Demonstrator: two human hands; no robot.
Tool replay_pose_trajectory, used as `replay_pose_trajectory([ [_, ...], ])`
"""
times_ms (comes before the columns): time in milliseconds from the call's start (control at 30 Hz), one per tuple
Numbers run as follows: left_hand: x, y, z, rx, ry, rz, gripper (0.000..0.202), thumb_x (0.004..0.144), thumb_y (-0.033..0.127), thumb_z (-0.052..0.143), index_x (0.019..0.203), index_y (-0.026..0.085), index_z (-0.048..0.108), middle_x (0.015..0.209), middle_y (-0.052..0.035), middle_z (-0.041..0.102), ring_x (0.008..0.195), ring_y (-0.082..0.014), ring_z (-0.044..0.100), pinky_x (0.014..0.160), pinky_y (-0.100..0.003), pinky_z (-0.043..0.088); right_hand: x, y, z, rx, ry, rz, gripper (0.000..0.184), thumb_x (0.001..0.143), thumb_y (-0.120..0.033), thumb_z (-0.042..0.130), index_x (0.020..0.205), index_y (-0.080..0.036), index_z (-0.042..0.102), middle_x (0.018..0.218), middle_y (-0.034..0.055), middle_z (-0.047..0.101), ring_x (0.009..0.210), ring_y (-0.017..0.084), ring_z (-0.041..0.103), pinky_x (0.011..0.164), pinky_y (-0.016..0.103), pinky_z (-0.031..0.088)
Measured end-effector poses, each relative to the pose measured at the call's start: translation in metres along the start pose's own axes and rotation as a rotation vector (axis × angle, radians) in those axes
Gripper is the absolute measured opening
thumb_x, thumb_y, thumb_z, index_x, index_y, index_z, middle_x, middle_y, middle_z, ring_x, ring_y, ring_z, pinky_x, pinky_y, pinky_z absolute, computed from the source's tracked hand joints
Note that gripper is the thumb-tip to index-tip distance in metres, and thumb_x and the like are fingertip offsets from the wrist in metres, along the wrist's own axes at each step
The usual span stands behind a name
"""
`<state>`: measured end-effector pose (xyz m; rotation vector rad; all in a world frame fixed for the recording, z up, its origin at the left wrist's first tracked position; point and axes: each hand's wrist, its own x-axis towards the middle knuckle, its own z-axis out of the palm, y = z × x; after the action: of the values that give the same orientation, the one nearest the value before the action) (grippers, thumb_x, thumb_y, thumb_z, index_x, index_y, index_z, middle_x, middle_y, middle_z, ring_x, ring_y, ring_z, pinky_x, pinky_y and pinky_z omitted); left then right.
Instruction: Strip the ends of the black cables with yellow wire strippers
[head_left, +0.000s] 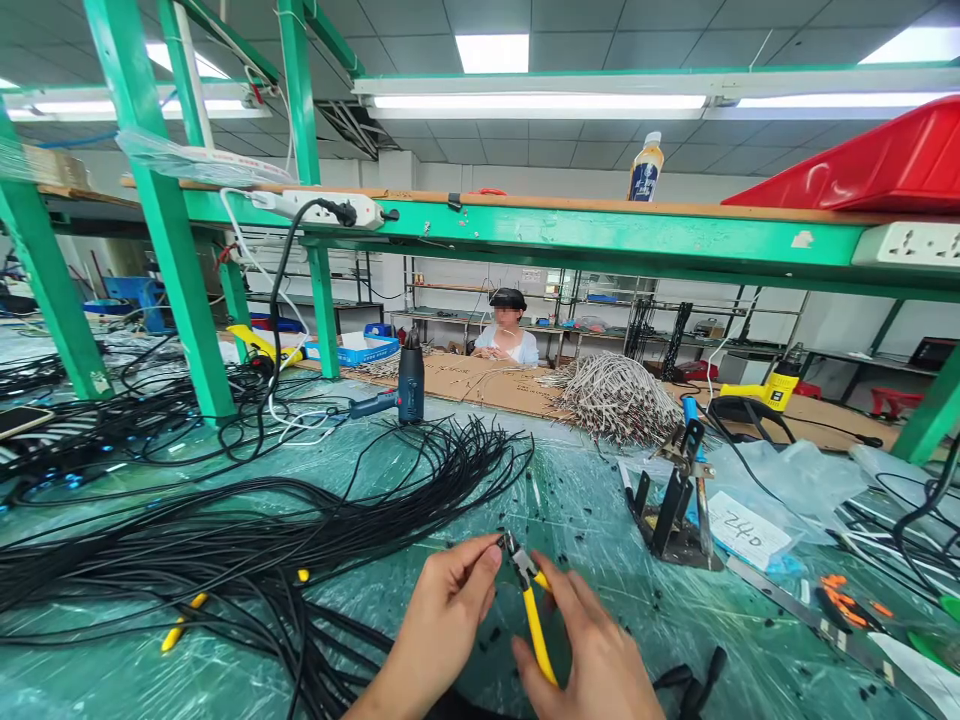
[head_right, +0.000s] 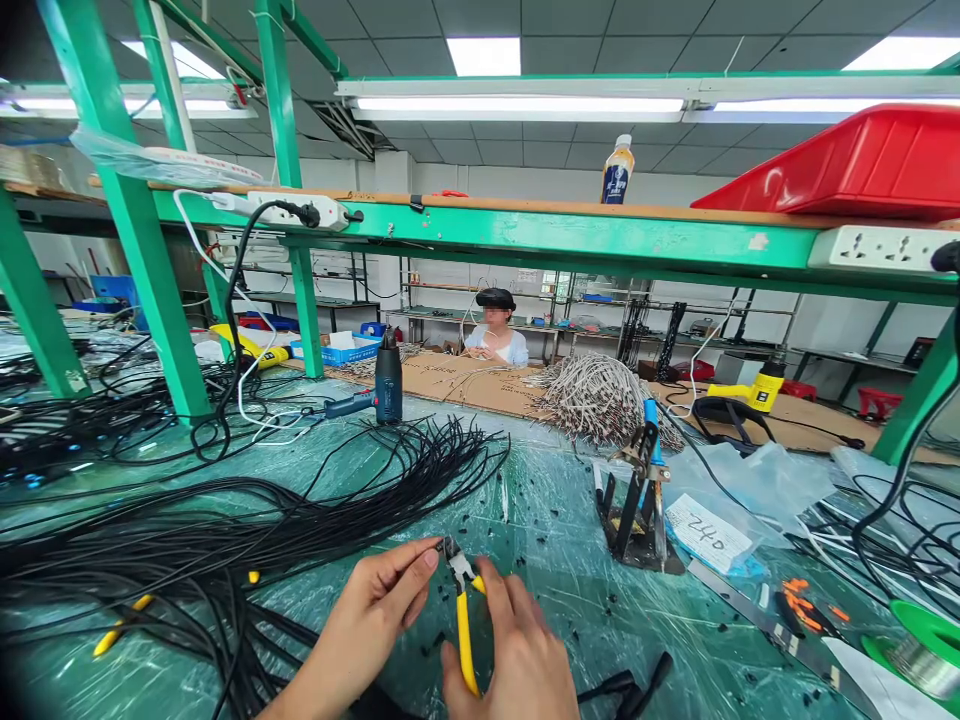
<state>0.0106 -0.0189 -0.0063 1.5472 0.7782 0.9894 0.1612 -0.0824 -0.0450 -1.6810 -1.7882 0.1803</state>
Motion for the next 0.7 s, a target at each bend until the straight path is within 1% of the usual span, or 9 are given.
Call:
replay_pose_trajectory([
  [100, -0.0030, -0.0004, 0.0015, 0.003, -0.007, 0.018, 0.028, 0.086, 0.040, 0.046, 0.071, 0.016, 0.050, 0.053, 0.0079, 0.023, 0.048, -0.0064, 0.018, 0.043, -0.020, 0.015, -0.0023, 0.0024, 0.0021, -0.203, 0.065, -0.037, 0.069, 0.074, -0.030, 0.051, 0.136, -0.021, 0.021, 0.113, 0.0122, 0.047, 0.102, 0.030, 0.048, 0.081, 0.045, 0.045],
  [200, -0.0041, -0.0011, 0.0023, 0.011, -0.025, 0.012, 0.027, 0.087, 0.040, 0.045, 0.073, 0.017, 0.050, 0.054, 0.0077, 0.021, 0.048, -0.0066, 0.017, 0.044, -0.020, 0.015, -0.0033, -0.0015, 0.0038, -0.286, 0.132, -0.046, 0.075, 0.068, -0.029, 0.054, 0.135, -0.016, 0.021, 0.110, 0.0143, 0.047, 0.101, 0.032, 0.047, 0.081, 0.050, 0.043],
  [267, -0.0043, -0.0016, 0.0029, -0.007, -0.041, 0.003, 0.029, 0.087, 0.041, 0.044, 0.071, 0.017, 0.048, 0.053, 0.0078, 0.020, 0.048, -0.0066, 0.016, 0.043, -0.020, 0.013, -0.0036, -0.0033, 0.0050, -0.317, 0.144, -0.056, 0.079, 0.065, -0.029, 0.056, 0.135, -0.014, 0.021, 0.110, 0.0156, 0.047, 0.101, 0.034, 0.045, 0.081, 0.052, 0.042],
  [333, -0.0045, -0.0016, 0.0035, -0.037, -0.045, -0.009, 0.030, 0.086, 0.042, 0.044, 0.069, 0.017, 0.046, 0.052, 0.0081, 0.018, 0.047, -0.0066, 0.014, 0.042, -0.021, 0.011, -0.0036, -0.0025, 0.0053, -0.332, 0.117, -0.075, 0.082, 0.066, -0.031, 0.055, 0.136, -0.013, 0.018, 0.111, 0.0165, 0.047, 0.101, 0.035, 0.045, 0.080, 0.053, 0.043],
  [433, -0.0049, -0.0002, 0.0037, -0.057, -0.032, -0.032, 0.031, 0.086, 0.041, 0.045, 0.065, 0.017, 0.043, 0.050, 0.0088, 0.018, 0.045, -0.0059, 0.013, 0.042, -0.021, 0.009, -0.0035, 0.0017, 0.0038, -0.337, 0.060, -0.086, 0.080, 0.071, -0.032, 0.052, 0.138, -0.014, 0.012, 0.109, 0.0153, 0.048, 0.099, 0.034, 0.048, 0.077, 0.051, 0.046],
  [533, -0.0049, 0.0022, 0.0031, -0.050, -0.027, -0.048, 0.033, 0.085, 0.041, 0.047, 0.062, 0.017, 0.042, 0.048, 0.0093, 0.018, 0.043, -0.0053, 0.013, 0.042, -0.022, 0.008, -0.0035, 0.0043, 0.0031, -0.343, 0.041, -0.083, 0.080, 0.072, -0.032, 0.051, 0.138, -0.015, 0.010, 0.106, 0.0135, 0.050, 0.096, 0.032, 0.050, 0.075, 0.048, 0.048],
  [700, -0.0041, 0.0045, 0.0024, -0.091, -0.013, -0.067, 0.033, 0.084, 0.042, 0.049, 0.062, 0.017, 0.044, 0.048, 0.0098, 0.016, 0.043, -0.0050, 0.011, 0.042, -0.021, 0.008, -0.0047, 0.0001, 0.0081, -0.330, 0.116, -0.099, 0.076, 0.073, -0.028, 0.049, 0.138, -0.015, 0.011, 0.100, 0.0116, 0.053, 0.090, 0.028, 0.055, 0.070, 0.040, 0.052],
])
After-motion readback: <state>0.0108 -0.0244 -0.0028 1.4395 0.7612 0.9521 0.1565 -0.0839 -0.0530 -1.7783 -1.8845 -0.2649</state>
